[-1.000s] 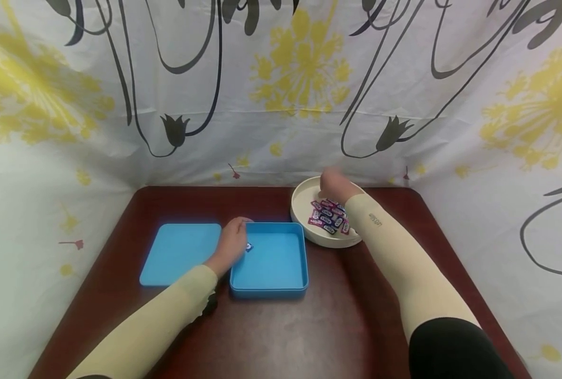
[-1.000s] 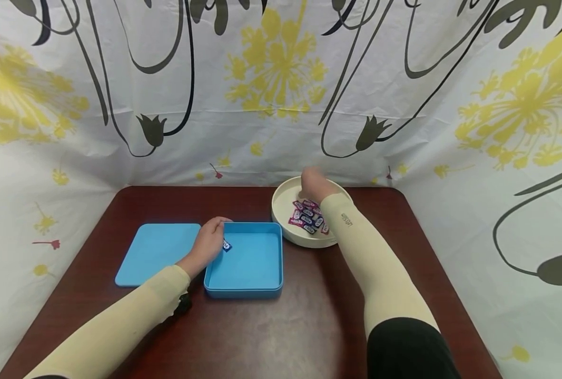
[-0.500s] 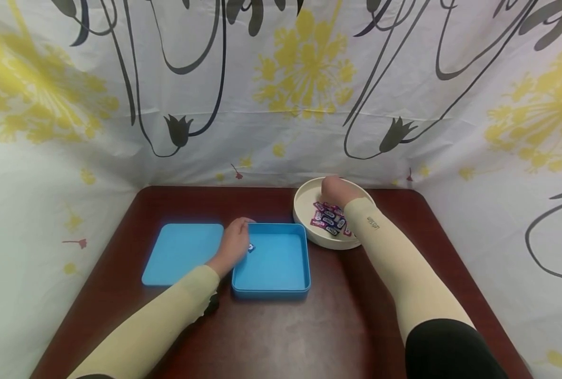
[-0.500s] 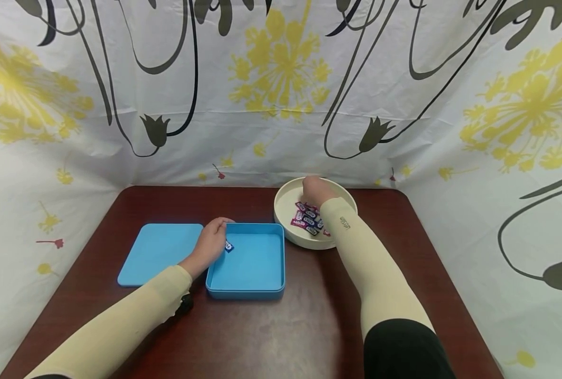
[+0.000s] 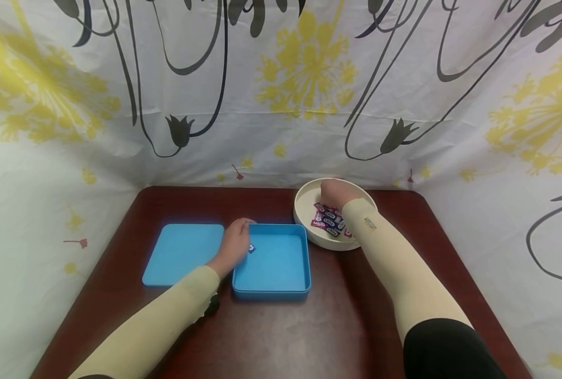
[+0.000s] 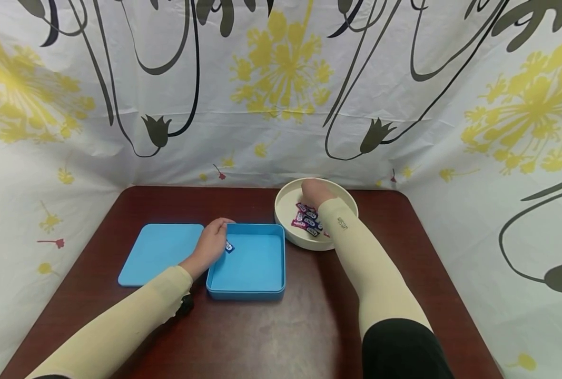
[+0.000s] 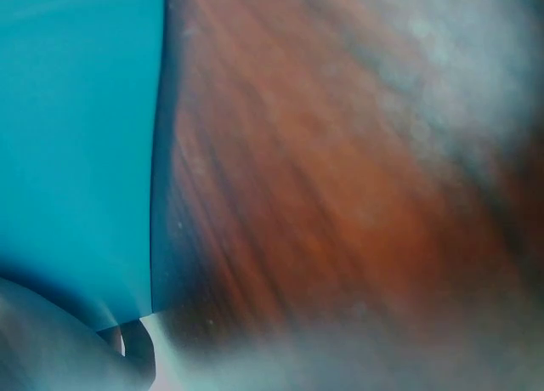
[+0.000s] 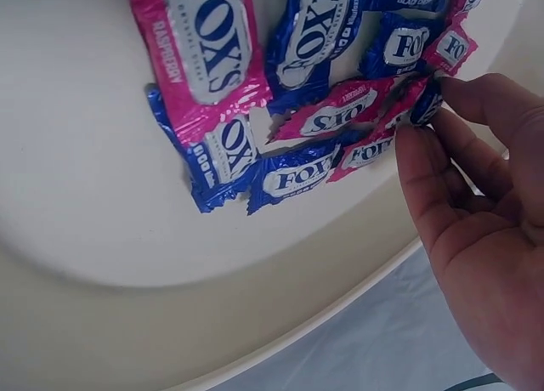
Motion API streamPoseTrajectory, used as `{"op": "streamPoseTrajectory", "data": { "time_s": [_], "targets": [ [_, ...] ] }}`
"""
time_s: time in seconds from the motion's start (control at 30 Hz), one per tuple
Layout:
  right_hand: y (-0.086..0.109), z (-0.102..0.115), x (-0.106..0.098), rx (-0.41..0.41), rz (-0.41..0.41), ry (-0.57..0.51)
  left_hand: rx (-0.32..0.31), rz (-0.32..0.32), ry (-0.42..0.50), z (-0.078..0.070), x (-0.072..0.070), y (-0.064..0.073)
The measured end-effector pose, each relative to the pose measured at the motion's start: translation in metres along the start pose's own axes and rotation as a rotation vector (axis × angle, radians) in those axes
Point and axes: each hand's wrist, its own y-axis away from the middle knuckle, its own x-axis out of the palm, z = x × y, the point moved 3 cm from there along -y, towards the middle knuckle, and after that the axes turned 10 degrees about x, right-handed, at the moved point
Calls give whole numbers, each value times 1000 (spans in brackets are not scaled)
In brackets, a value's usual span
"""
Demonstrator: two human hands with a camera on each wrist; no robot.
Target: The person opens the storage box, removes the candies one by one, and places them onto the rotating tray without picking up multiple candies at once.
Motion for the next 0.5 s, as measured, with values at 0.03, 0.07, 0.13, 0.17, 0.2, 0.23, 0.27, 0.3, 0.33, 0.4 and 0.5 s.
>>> {"op": "streamPoseTrajectory", "data": {
  "time_s": [0.03,0.07,0.13,0.17,0.2,0.23,0.27,0.3,0.33,0.4,0.5],
  "targets": [
    [6,3,-3,17,4,2,2,1,0,0,0,0],
    [7,4,-3,15,3,3,4,2,0,0,0,0],
    [6,3,-2,15,7,2,9,4,1,0,1,0],
    [6,3,-1,15,7,1,10,5,2,0,1,1],
    [5,3,-1,13,5,1,11,6,5,0,1,1],
    [4,3,-1,15,9,-1,12,5,6,0,1,1],
    [2,2,0,18,14,-2,11,4,5,0,0,1],
    [0,2,0,18,15,-3,11,3,5,0,0,1],
    [-3,1,0,19,20,-5,11,3,5,-1,0,1],
    [-7,0,0,24,28,-2,11,4,5,-1,0,1],
    [-11,-1,-1,6,10,4,15,6,4,-1,-1,1]
  ]
}}
